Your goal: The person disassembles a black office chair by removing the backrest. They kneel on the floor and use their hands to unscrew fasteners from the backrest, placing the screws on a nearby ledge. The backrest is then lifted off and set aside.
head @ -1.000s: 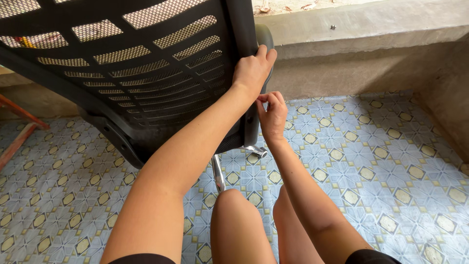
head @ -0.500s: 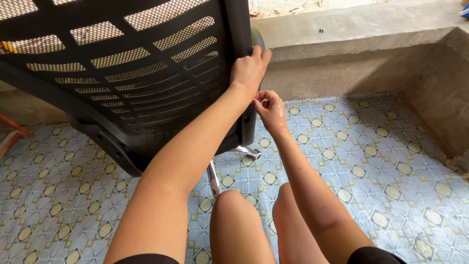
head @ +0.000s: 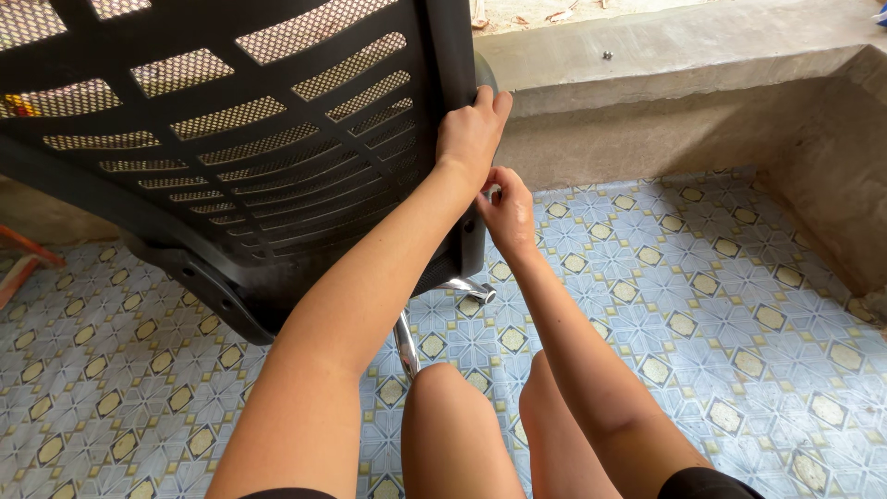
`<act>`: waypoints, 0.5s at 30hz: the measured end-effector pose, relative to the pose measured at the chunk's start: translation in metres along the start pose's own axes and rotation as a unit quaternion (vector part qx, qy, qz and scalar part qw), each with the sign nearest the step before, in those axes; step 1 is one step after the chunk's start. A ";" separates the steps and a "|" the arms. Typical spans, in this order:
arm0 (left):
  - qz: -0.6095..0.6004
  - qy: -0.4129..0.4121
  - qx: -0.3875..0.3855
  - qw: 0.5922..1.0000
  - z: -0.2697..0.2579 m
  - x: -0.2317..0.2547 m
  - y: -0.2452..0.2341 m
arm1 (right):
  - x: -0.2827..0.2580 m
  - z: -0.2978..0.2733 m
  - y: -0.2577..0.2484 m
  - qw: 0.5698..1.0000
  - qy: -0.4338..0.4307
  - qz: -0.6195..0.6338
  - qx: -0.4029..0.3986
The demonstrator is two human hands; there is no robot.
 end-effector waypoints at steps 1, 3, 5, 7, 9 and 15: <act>0.002 -0.003 0.006 1.000 0.000 0.000 0.000 | -0.001 0.001 0.000 1.000 -0.022 -0.010 0.009; 0.006 -0.001 -0.010 1.000 -0.001 0.001 0.005 | 0.001 0.001 0.000 1.000 0.026 0.012 -0.007; 0.005 -0.008 0.011 1.000 0.002 0.003 0.009 | 0.006 0.002 -0.002 0.997 0.063 0.029 -0.022; -0.002 -0.025 0.067 0.997 0.005 0.006 0.012 | 0.011 -0.001 -0.006 0.994 0.092 0.040 -0.036; -0.007 -0.041 0.040 0.998 0.008 0.009 0.016 | 0.015 -0.002 -0.008 0.990 0.092 0.095 -0.043; -0.027 -0.095 -0.044 0.994 0.007 0.022 0.010 | 0.034 -0.007 -0.016 0.977 0.137 0.164 -0.018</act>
Point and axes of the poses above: each hand's wrist, its own z-axis towards the middle knuckle, its own y-axis out of the palm, x = y × z, the point moved 2 cm from there along z, towards the middle knuckle, and after that the axes turned 2 degrees about -y, right-handed, at the moved point
